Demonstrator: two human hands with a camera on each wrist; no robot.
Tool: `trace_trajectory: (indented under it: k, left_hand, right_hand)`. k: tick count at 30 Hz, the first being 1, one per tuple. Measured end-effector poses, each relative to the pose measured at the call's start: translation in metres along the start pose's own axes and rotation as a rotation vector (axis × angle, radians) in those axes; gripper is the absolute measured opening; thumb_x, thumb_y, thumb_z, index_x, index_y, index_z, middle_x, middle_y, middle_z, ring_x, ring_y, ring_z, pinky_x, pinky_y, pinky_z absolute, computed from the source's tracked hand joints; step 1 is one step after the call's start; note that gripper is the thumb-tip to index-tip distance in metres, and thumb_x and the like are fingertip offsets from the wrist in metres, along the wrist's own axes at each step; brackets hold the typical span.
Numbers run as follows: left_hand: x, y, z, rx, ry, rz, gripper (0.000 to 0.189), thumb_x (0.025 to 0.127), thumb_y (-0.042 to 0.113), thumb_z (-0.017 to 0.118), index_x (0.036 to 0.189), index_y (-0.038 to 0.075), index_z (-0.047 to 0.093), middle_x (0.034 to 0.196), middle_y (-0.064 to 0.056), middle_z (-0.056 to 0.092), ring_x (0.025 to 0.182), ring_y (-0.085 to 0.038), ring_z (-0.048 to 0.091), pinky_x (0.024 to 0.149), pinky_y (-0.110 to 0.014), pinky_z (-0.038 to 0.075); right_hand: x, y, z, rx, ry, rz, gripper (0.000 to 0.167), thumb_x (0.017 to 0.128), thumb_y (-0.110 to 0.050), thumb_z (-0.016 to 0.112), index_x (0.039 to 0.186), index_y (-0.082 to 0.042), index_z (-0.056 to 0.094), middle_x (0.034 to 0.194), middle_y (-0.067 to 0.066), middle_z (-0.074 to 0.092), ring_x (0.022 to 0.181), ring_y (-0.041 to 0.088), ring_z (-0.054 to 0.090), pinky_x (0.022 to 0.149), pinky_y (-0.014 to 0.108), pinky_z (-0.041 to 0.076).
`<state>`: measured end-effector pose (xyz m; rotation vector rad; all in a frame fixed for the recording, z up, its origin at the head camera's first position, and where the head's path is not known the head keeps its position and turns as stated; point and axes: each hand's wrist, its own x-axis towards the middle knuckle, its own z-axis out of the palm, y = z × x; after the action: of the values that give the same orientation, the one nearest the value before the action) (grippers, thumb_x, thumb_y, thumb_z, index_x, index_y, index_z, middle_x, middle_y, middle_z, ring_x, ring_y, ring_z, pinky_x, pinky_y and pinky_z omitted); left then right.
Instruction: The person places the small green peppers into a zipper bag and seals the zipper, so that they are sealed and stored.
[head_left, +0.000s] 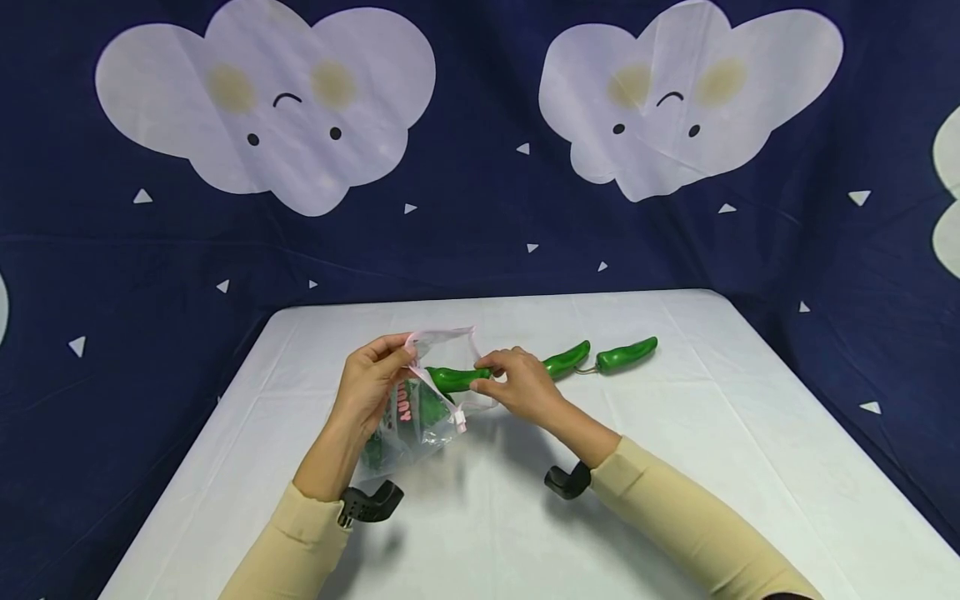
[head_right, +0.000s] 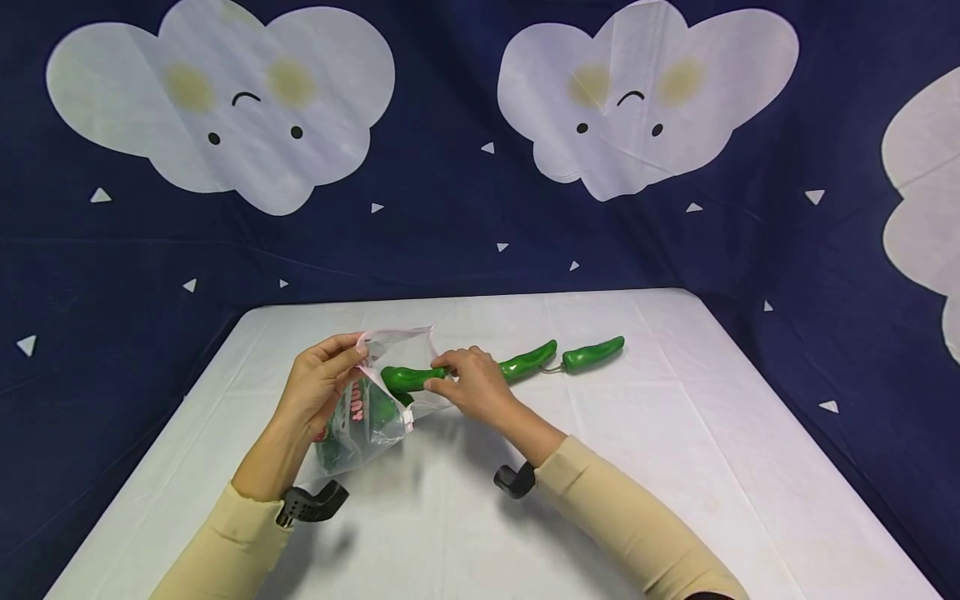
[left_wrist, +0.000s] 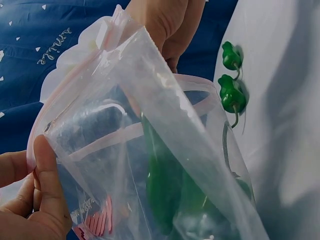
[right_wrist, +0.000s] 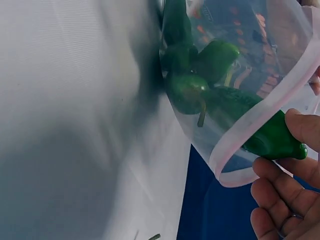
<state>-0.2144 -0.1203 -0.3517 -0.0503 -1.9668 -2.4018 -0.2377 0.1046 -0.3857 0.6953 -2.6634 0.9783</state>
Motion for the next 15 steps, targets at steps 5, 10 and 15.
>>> trace_trajectory:
  k: [5, 10, 15]
  left_hand:
    - [0.000, 0.000, 0.000, 0.000, -0.008, 0.003, 0.029, 0.091, 0.004, 0.059, 0.117, -0.007, 0.056, 0.087, 0.006, 0.061, 0.074, -0.008, 0.059, 0.068, -0.019, 0.055]
    - [0.001, -0.002, -0.001, 0.006, -0.018, 0.005, 0.032, 0.091, 0.006, 0.060, 0.119, -0.008, 0.055, 0.088, 0.006, 0.062, 0.076, -0.009, 0.060, 0.070, -0.019, 0.055]
    - [0.001, -0.001, -0.001, 0.001, -0.021, 0.002, 0.031, 0.091, 0.007, 0.061, 0.118, -0.007, 0.056, 0.089, 0.005, 0.062, 0.076, -0.009, 0.060, 0.071, -0.019, 0.055]
  right_hand:
    - [0.004, -0.002, 0.006, 0.009, 0.002, -0.021, 0.030, 0.081, -0.032, 0.073, 0.105, -0.015, 0.071, 0.096, 0.000, 0.072, 0.087, 0.017, 0.062, 0.072, 0.030, 0.049]
    - [0.007, -0.008, 0.011, 0.025, 0.005, -0.030, 0.028, 0.082, -0.030, 0.073, 0.104, -0.014, 0.071, 0.098, 0.000, 0.072, 0.087, 0.016, 0.062, 0.073, 0.030, 0.049]
    - [0.011, -0.016, 0.014, 0.018, 0.001, -0.033, 0.027, 0.082, -0.030, 0.073, 0.104, -0.015, 0.071, 0.097, 0.000, 0.072, 0.087, 0.018, 0.062, 0.074, 0.031, 0.049]
